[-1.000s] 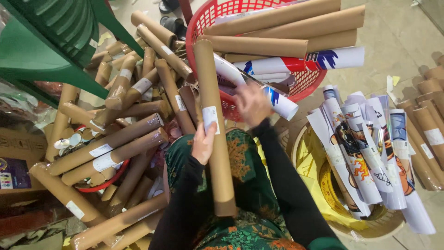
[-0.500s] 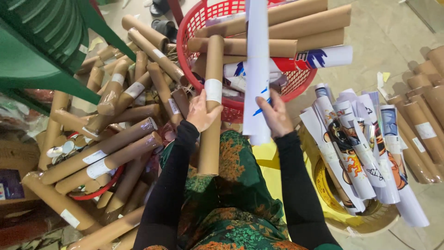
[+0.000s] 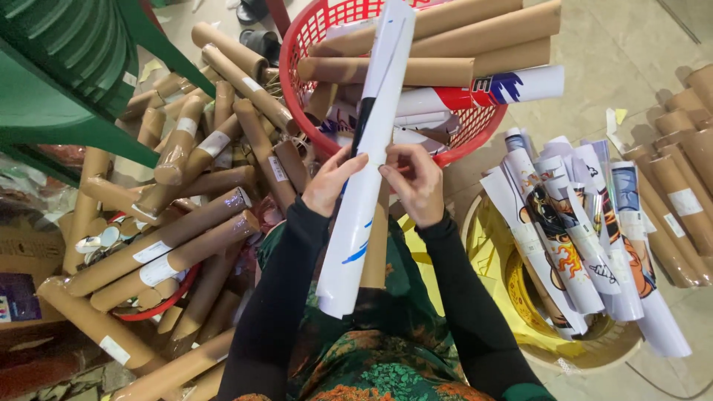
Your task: The person wraps individual posters in yellow paper, securing them by rolling the paper around the poster and tucking the ends.
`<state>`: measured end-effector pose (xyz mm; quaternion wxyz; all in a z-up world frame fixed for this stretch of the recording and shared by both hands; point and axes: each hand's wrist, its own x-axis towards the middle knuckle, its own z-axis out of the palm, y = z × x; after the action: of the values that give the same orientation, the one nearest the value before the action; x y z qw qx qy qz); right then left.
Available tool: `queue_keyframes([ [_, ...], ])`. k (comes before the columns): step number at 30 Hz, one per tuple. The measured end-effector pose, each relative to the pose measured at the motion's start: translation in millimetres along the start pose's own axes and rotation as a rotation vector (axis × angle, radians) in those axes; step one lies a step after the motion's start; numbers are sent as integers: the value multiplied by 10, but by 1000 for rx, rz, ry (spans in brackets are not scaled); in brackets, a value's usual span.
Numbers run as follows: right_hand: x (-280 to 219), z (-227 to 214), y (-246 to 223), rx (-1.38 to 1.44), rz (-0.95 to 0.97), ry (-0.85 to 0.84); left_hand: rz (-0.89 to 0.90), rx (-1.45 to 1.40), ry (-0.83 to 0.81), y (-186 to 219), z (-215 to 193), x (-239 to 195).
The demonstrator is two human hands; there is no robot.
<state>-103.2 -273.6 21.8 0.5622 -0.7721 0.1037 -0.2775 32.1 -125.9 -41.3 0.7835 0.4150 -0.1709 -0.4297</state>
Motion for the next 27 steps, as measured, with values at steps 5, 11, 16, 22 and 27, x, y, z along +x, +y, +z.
queue_keyframes([
  [5,186,-114,-150,-49,-250,-194,-18,57,7,210,257,-234],
  [11,277,-98,-162,-526,-629,-219,-35,212,32,242,323,-380],
  [16,720,-605,89,-710,-585,201,-177,342,-79,307,500,-718],
  [22,987,-1025,96,-659,-484,352,-395,273,-341,502,427,-1026],
  [27,1163,-1615,116,-809,-633,491,-441,-25,-596,500,193,-1241],
])
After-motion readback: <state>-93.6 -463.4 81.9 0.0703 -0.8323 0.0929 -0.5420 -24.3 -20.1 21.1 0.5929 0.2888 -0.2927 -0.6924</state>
